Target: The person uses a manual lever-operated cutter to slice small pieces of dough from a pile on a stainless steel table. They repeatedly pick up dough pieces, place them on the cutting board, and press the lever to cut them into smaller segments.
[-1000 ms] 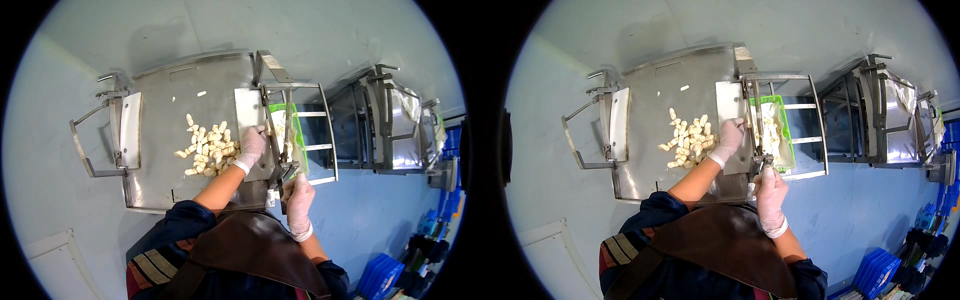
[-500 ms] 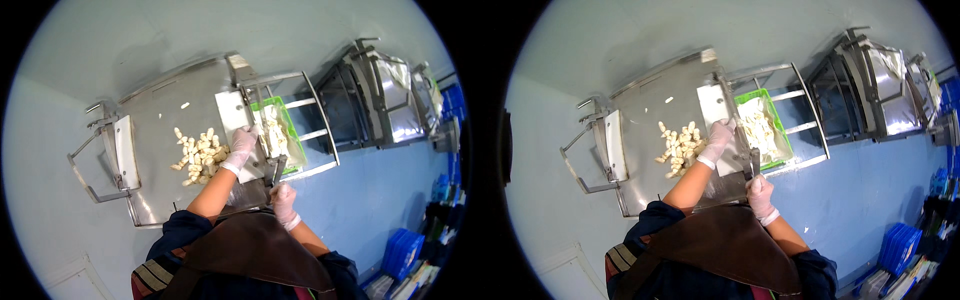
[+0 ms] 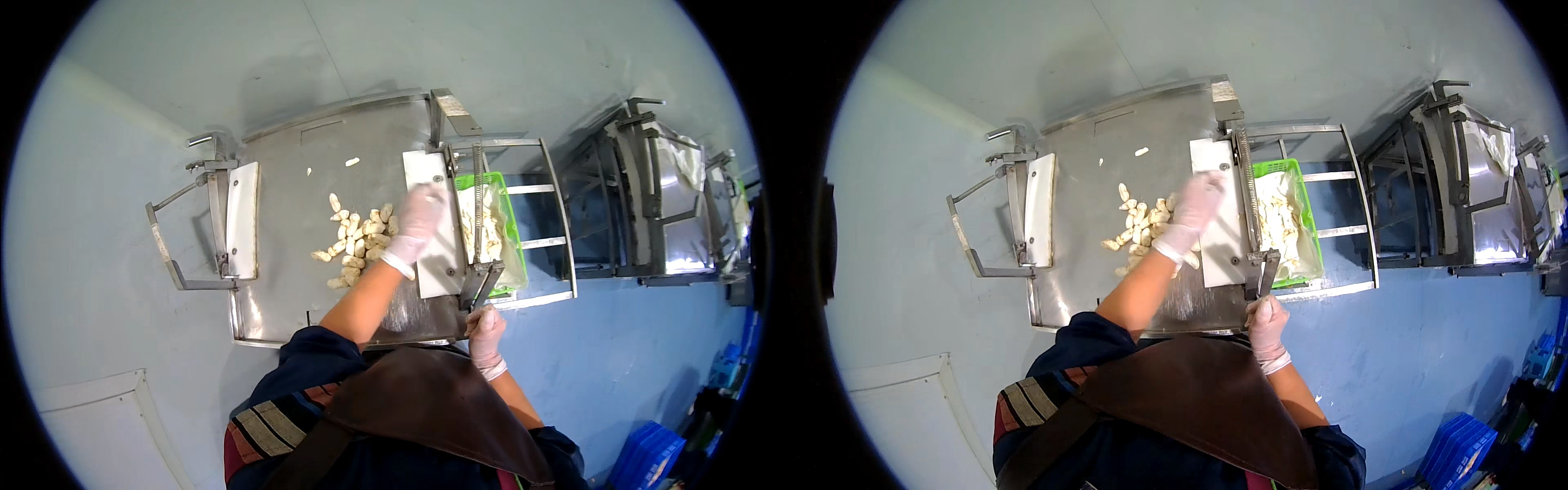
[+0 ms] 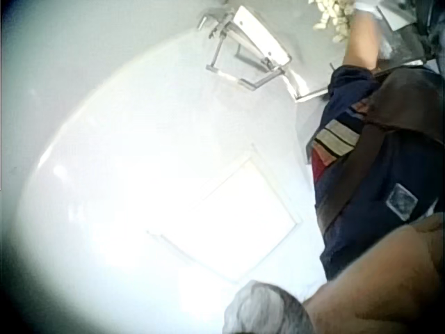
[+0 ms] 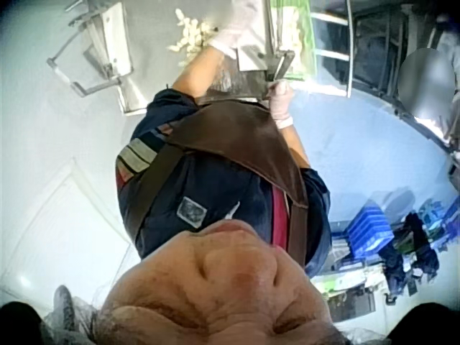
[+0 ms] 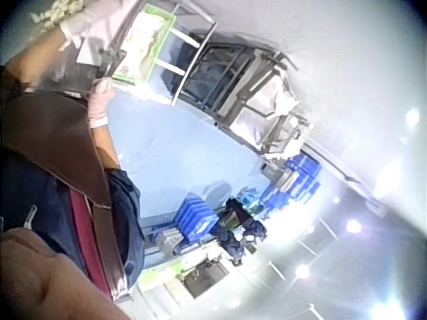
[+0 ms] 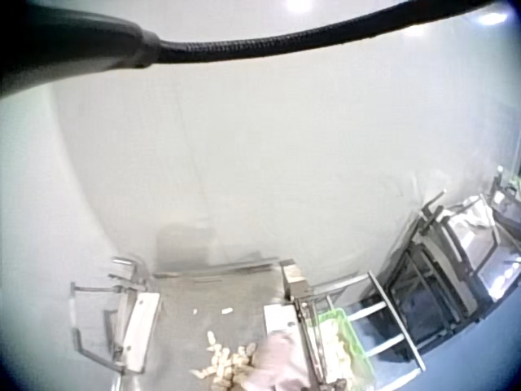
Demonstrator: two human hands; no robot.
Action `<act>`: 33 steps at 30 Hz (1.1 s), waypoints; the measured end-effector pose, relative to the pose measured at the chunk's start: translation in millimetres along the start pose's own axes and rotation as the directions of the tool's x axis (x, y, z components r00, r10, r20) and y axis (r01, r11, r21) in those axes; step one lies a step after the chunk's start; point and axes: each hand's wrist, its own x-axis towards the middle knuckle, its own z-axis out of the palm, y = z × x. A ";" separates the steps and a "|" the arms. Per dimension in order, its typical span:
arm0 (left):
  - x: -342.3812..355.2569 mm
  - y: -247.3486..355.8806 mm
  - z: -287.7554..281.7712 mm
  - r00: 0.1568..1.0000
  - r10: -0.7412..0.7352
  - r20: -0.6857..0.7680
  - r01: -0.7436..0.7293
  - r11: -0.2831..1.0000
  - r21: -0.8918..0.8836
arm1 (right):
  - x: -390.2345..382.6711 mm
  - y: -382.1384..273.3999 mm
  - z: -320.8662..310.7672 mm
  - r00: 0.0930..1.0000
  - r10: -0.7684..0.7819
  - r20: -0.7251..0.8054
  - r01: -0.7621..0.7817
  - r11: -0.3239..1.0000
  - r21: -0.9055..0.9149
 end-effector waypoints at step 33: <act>15.5 -22.0 40.0 0.996 0.091 -0.011 -0.090 0.949 -0.303 | -0.1 -2.2 2.5 0.999 -0.024 -0.022 0.024 1.000 0.001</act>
